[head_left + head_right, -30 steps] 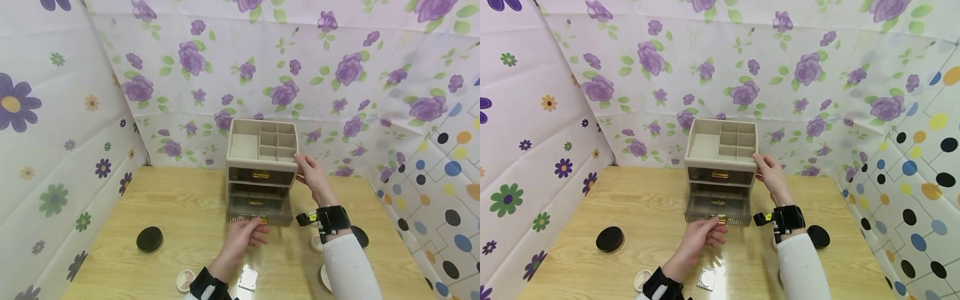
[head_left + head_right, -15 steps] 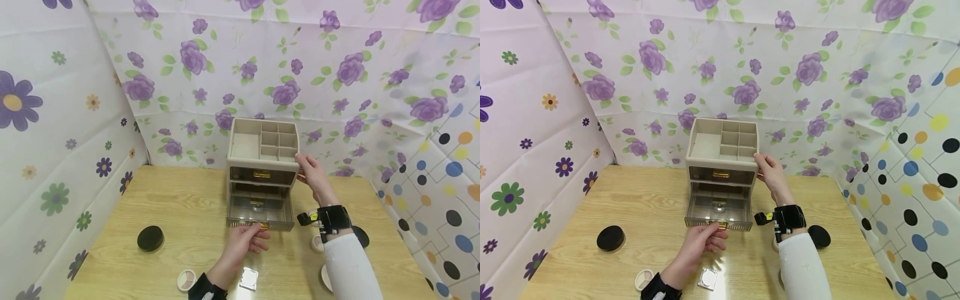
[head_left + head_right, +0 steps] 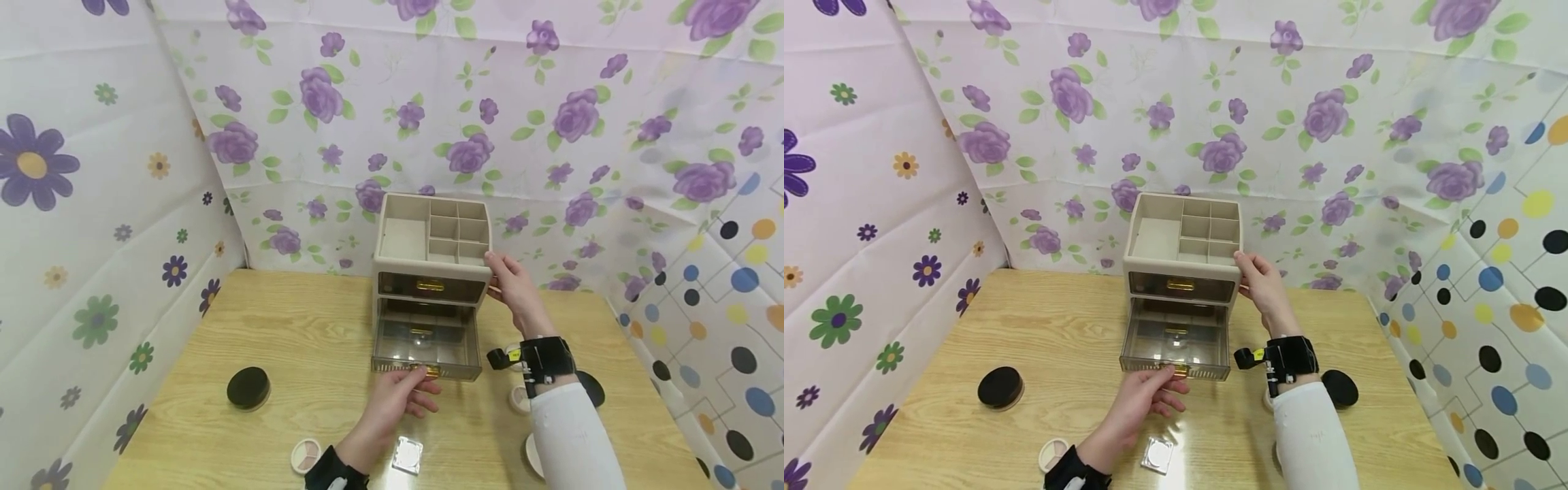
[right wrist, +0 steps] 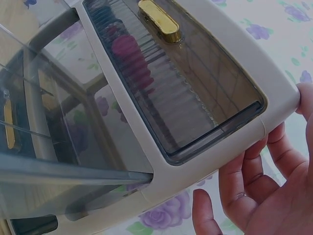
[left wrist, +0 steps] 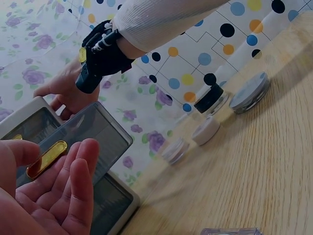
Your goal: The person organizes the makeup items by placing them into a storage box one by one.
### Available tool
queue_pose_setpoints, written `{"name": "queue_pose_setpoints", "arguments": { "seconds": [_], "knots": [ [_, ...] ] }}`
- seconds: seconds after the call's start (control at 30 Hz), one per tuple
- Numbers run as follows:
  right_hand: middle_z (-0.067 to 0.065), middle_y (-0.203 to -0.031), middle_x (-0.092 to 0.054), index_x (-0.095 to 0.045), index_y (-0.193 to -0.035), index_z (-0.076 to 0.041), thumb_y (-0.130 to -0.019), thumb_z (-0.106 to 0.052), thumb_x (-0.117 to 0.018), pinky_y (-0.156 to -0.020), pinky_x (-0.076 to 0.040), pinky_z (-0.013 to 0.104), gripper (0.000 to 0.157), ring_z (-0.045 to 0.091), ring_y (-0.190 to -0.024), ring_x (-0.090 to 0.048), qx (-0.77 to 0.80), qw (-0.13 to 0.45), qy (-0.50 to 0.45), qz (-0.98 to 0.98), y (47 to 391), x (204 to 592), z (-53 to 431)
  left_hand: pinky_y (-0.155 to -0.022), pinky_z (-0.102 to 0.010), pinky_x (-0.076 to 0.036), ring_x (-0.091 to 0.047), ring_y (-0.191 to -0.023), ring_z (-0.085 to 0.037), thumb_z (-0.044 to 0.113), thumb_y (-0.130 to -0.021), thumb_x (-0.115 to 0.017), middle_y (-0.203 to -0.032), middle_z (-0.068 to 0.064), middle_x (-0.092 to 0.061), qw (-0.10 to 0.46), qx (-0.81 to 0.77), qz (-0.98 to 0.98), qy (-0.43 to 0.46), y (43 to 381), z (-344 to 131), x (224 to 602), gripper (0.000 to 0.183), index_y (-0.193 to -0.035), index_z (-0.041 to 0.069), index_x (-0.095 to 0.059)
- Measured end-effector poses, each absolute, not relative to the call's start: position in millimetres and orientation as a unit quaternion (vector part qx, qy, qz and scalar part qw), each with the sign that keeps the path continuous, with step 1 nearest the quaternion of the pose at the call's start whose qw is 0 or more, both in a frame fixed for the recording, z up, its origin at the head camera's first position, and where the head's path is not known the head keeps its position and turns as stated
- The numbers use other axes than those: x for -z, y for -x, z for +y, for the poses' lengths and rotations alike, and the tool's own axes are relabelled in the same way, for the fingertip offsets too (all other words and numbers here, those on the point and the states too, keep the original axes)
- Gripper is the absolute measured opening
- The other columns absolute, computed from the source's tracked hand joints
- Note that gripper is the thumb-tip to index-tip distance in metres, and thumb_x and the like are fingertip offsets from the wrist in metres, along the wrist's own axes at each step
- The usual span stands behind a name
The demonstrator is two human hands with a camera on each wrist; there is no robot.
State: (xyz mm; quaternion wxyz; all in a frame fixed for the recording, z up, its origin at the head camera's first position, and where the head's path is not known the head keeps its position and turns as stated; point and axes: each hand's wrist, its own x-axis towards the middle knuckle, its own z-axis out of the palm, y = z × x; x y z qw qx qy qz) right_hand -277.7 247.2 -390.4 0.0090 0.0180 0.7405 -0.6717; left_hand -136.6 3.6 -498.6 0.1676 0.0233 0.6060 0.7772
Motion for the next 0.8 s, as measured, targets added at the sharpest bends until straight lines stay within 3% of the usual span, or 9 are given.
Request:
{"name": "queue_pose_setpoints", "arguments": {
  "seconds": [0.27,0.53,0.67,0.8],
  "knots": [
    [0.0,-0.108,-0.061,-0.053,-0.127,-0.014,-0.092,-0.064,-0.055,-0.087,-0.051,0.031,0.061,0.012,-0.101,-0.061,0.653,0.019,-0.012,0.757,278,395,251,-0.053,-0.022,-0.054,-0.07,-0.072,-0.025,0.041,-0.099,-0.059,-0.095,-0.015,-0.074,0.183,-0.778,0.601,-0.02,138,-3,500,0.043,-0.104,-0.001,-0.07],
    [0.0,-0.104,-0.06,-0.055,-0.118,-0.016,-0.092,-0.065,-0.055,-0.093,-0.048,0.042,0.056,0.014,-0.098,-0.06,0.651,0.015,-0.012,0.759,281,395,249,-0.057,-0.029,-0.057,-0.069,-0.074,-0.031,0.038,-0.102,-0.053,-0.099,-0.019,-0.072,0.212,-0.729,0.646,-0.082,137,-32,499,0.041,-0.109,0.001,-0.07],
    [0.0,-0.102,-0.061,-0.054,-0.117,-0.015,-0.093,-0.063,-0.055,-0.087,-0.051,0.034,0.054,0.011,-0.095,-0.06,0.655,0.017,-0.011,0.755,280,394,247,-0.056,-0.027,-0.056,-0.069,-0.077,-0.035,0.036,-0.104,-0.05,-0.1,-0.019,-0.071,0.236,-0.711,0.652,-0.12,136,-65,498,0.045,-0.115,-0.004,-0.066],
    [-0.001,-0.102,-0.06,-0.053,-0.12,-0.014,-0.094,-0.062,-0.054,-0.082,-0.051,0.029,0.055,0.01,-0.093,-0.06,0.654,0.016,-0.015,0.756,279,393,248,-0.06,-0.029,-0.056,-0.068,-0.082,-0.036,0.038,-0.106,-0.046,-0.105,-0.02,-0.07,0.234,-0.692,0.669,-0.133,138,-105,488,0.046,-0.122,-0.002,-0.064]
  ]
}}
